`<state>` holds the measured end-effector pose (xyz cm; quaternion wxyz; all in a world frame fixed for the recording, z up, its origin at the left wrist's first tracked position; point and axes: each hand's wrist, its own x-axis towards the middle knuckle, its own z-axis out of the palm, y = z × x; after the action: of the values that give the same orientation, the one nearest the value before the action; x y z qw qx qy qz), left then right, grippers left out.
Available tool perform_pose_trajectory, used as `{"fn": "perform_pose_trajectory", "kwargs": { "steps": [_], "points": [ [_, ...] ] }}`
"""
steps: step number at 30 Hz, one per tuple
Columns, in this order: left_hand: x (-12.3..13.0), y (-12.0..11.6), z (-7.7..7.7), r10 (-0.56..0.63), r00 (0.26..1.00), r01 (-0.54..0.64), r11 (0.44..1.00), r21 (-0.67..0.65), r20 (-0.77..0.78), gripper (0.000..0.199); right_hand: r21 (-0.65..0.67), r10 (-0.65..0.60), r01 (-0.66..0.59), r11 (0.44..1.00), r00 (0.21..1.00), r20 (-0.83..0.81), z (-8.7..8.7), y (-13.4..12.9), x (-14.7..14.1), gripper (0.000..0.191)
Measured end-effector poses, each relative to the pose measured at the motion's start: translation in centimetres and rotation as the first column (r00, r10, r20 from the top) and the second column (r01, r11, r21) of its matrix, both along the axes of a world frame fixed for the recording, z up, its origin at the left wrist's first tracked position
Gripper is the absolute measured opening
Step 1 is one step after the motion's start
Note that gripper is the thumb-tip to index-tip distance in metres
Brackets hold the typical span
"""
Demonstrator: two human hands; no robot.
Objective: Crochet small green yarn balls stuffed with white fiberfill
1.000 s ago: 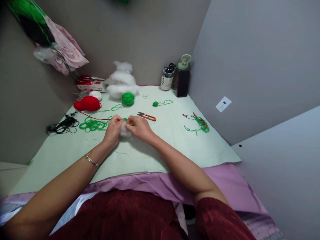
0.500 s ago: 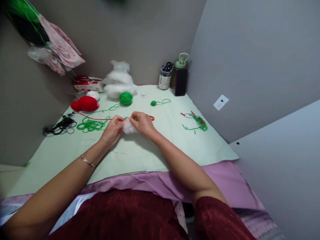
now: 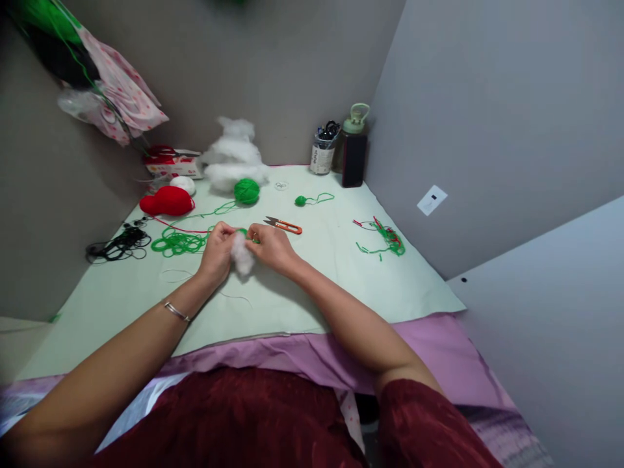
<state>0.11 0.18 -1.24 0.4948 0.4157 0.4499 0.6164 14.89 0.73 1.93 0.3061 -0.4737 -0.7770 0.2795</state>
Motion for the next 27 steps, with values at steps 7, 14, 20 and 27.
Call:
{"fn": "perform_pose_trajectory", "kwargs": {
  "steps": [7,14,20,27],
  "points": [
    [0.3,-0.9,0.6,-0.108,0.993,0.108,0.994,0.003,0.039,0.024,-0.025,-0.111,0.112,0.993,0.994,0.019,0.5,0.6,0.9,0.017],
    [0.1,-0.7,0.6,-0.184,0.983,0.184,0.983,0.003,0.013,0.043,-0.024,-0.142,0.142,0.99,0.99,0.004,0.5,1.0,1.3,0.023],
    [-0.3,0.3,-0.1,-0.099,0.995,0.1,0.994,0.037,-0.018,0.038,0.014,0.002,-0.002,1.0,1.0,0.019,0.7,-0.1,0.6,0.026],
    [-0.2,0.4,-0.1,0.063,0.998,-0.061,0.996,0.069,-0.027,0.029,0.054,0.066,-0.068,0.996,0.997,0.039,1.0,-1.5,0.0,0.013]
  ]
}}
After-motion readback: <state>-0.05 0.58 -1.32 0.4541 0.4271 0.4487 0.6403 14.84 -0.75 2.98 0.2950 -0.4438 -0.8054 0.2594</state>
